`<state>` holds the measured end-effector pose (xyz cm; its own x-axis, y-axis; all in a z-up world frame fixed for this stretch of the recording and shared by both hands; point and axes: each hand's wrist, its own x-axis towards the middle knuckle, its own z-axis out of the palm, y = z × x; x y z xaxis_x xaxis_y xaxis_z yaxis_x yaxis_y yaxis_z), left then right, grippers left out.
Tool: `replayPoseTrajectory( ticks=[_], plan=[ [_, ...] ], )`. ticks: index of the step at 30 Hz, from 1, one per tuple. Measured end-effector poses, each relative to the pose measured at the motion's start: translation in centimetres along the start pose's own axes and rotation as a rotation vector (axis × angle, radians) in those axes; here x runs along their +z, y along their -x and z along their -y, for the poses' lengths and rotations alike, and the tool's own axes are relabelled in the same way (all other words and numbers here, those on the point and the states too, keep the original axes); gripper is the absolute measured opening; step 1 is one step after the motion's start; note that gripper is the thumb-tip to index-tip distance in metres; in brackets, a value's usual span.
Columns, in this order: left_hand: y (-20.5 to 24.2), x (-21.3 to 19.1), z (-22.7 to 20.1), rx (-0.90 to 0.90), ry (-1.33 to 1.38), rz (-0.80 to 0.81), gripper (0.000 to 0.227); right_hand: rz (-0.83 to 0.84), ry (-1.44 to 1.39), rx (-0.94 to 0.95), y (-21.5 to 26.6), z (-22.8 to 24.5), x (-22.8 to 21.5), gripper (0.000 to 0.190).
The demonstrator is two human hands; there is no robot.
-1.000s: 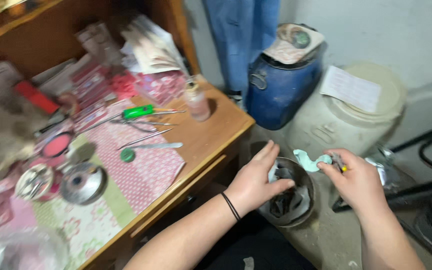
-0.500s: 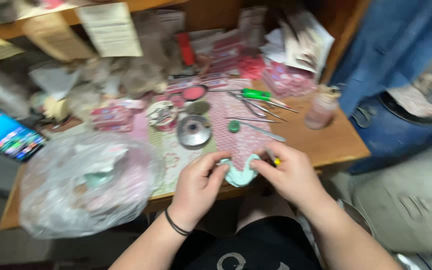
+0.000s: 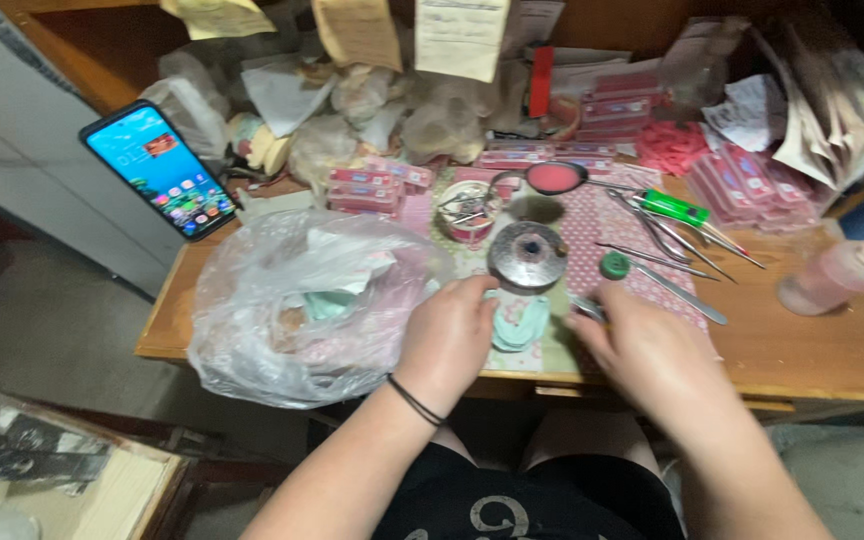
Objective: The person takes a piece of light blue clay from a plastic bag and uses a yellow utility knife to trim and shape it over a metal bowl. They repeatedly cut the edges and smooth the surface of the clay. Finally, they place the shaped clay on the table next to other clay pieces.
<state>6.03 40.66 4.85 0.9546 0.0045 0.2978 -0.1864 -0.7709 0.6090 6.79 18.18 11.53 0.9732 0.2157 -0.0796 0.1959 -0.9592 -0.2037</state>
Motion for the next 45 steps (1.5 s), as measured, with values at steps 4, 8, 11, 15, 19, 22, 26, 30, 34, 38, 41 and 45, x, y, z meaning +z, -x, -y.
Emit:
replayPoseTrajectory(
  ticks=[4,8,11,15,19,22,26,30,34,38,41,45],
  plan=[
    [0.3,-0.9,-0.2,0.063,-0.042,-0.012,0.035,-0.123,0.166,-0.028,-0.7,-3.0,2.4,0.052],
    [2.2,-3.9,-0.8,0.226,0.021,-0.066,0.038,-0.366,0.206,-0.317,-2.1,-6.4,5.5,0.028],
    [4.2,-7.3,-0.4,0.278,0.081,-0.138,0.03,-0.49,0.201,-0.361,-2.2,-7.2,6.3,0.029],
    [6.4,-12.3,3.6,0.14,-0.082,-0.232,0.022,-0.725,0.006,-0.542,-1.0,-5.6,6.8,0.024],
    [6.8,-17.8,7.0,0.055,-0.293,-0.291,0.012,-0.475,-0.243,-0.854,0.2,3.0,6.3,0.021],
    [6.5,-19.3,9.5,0.14,-0.458,-0.35,0.009,-0.363,-0.46,-1.222,0.4,12.8,3.5,0.022],
    [5.3,-19.0,12.7,0.173,-0.416,-0.164,0.018,-0.202,-0.394,-1.133,-2.8,19.9,5.2,0.035],
    [4.1,-18.2,14.7,0.099,-0.391,-0.093,0.031,-0.206,-0.194,-0.894,-6.6,22.0,6.7,0.04],
    [3.3,-17.6,15.1,0.054,-0.321,-0.077,0.03,-0.118,-0.174,-0.739,-9.4,22.4,6.9,0.042],
    [2.4,-17.4,14.4,-0.112,-0.317,-0.042,0.051,0.012,-0.209,-0.537,-10.7,23.2,7.7,0.042],
    [2.1,-18.1,13.8,-0.216,-0.334,0.057,0.066,0.057,-0.168,-0.493,-11.2,23.9,7.8,0.047],
    [2.4,-18.7,13.7,-0.254,-0.308,0.142,0.077,0.072,-0.156,-0.497,-12.2,24.3,9.1,0.053]
  ],
)
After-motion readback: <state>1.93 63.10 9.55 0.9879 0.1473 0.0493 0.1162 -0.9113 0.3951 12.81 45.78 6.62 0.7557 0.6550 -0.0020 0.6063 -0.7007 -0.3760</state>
